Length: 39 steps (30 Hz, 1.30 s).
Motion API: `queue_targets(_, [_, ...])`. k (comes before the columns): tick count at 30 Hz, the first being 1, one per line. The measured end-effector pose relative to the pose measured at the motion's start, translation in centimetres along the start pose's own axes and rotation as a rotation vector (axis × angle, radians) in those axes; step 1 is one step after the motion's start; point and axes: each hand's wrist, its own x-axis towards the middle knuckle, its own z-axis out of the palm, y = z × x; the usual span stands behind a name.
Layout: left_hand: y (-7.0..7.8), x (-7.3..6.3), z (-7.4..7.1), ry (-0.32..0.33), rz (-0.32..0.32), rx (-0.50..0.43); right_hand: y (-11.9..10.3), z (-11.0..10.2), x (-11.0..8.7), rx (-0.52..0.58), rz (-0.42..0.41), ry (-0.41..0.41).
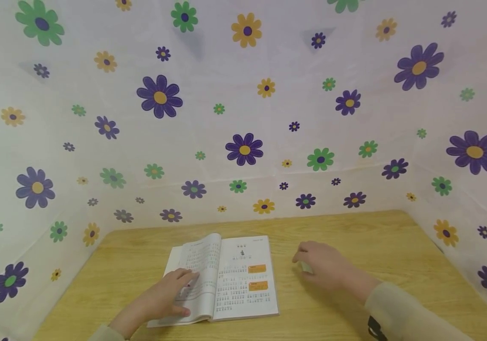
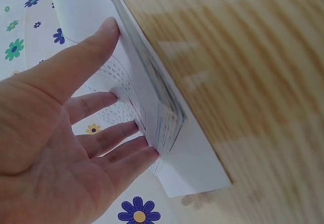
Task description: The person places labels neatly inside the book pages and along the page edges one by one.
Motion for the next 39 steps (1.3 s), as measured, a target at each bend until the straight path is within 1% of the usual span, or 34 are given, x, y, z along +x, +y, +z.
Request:
queue_targets(2, [0.0,-0.1,0.0,-0.001,-0.001,0.002,0.1,-0.1,0.0,-0.001,0.003,0.001])
queue_targets(6, [0.0,-0.1,0.1,-0.004,-0.003,0.002,0.4,-0.2,0.1,-0.016,-0.029,0.030])
queue_targets(16, [-0.2,-0.1,0.1,-0.003,0.014,0.008,1.6,0.7,-0.1,-0.034,-0.065,0.090])
queue_targets(20, [-0.2,0.0,-0.1,-0.007,0.019,0.013,1.9,1.0,-0.2,-0.027,-0.058,0.081])
queue_targets(27, [-0.1,0.0,-0.2,0.003,0.032,0.012,2.1,1.3,-0.2,-0.021,-0.005,0.045])
queue_targets(32, [-0.3,-0.1,-0.1,0.009,0.042,0.017,2.1,1.3,-0.1,-0.007,0.011,0.051])
queue_targets(39, [-0.4,-0.1,-0.1,0.008,0.033,0.016,2.3,1.5,-0.2,0.016,-0.021,0.070])
